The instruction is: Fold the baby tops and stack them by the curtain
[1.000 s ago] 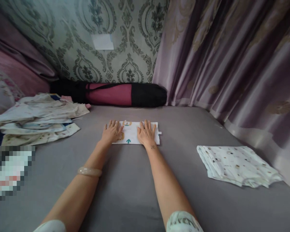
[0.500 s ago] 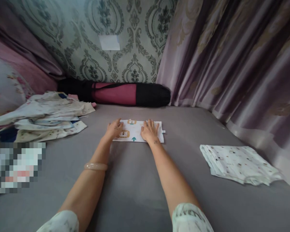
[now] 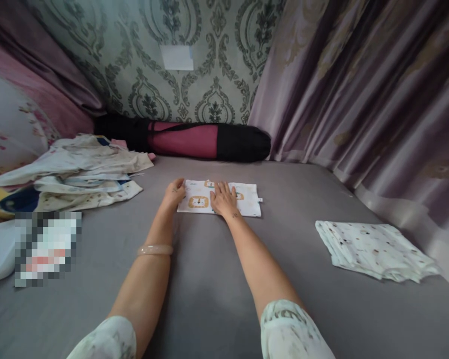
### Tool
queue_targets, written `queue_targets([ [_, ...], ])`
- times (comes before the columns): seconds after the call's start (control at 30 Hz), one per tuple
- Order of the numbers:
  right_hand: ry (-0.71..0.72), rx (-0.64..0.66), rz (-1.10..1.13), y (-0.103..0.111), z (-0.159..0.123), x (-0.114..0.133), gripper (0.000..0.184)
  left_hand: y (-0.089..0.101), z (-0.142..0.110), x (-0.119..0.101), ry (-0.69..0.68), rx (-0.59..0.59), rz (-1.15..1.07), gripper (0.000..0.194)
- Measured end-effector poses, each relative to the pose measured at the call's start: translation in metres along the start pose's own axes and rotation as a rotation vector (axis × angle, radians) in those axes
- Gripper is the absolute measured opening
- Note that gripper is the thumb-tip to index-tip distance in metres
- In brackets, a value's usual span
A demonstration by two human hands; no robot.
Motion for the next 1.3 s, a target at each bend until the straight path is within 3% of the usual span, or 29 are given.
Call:
queue_targets([
  [0.2,0.017,-0.012,0.024,0.007,0.007,0.018,0.055,0.000,0.006,0.006,-0.015,-0.047,-0.054,0.051],
  [0.37,0.035,-0.037,0.073,-0.005,0.015,0.042,0.058,0.002,0.008,0.013,0.000,-0.084,-0.103,0.052],
  [0.53,0.017,-0.038,0.098,-0.016,0.017,0.043,0.060,0.004,0.008,0.014,0.018,-0.111,-0.205,0.047],
  [0.73,0.012,-0.017,0.106,-0.012,0.018,0.042,0.059,0.006,0.009,0.013,0.035,-0.122,-0.248,0.041],
  [1.03,0.063,-0.062,0.130,-0.018,0.024,0.080,0.057,0.003,0.012,0.018,0.045,-0.164,-0.275,0.040],
  [1.3,0.059,-0.060,0.108,-0.021,0.024,0.082,0.055,0.004,0.011,0.015,0.051,-0.173,-0.279,0.041],
])
Point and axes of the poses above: each hand's wrist, its own z-axis towards the middle knuckle, its own y-axis out of the back of the hand, x = y × z, the point moved 3 cm from there along z, towards the middle knuckle, and after that the axes turned 5 degrees about z, right-handed, at the moved point
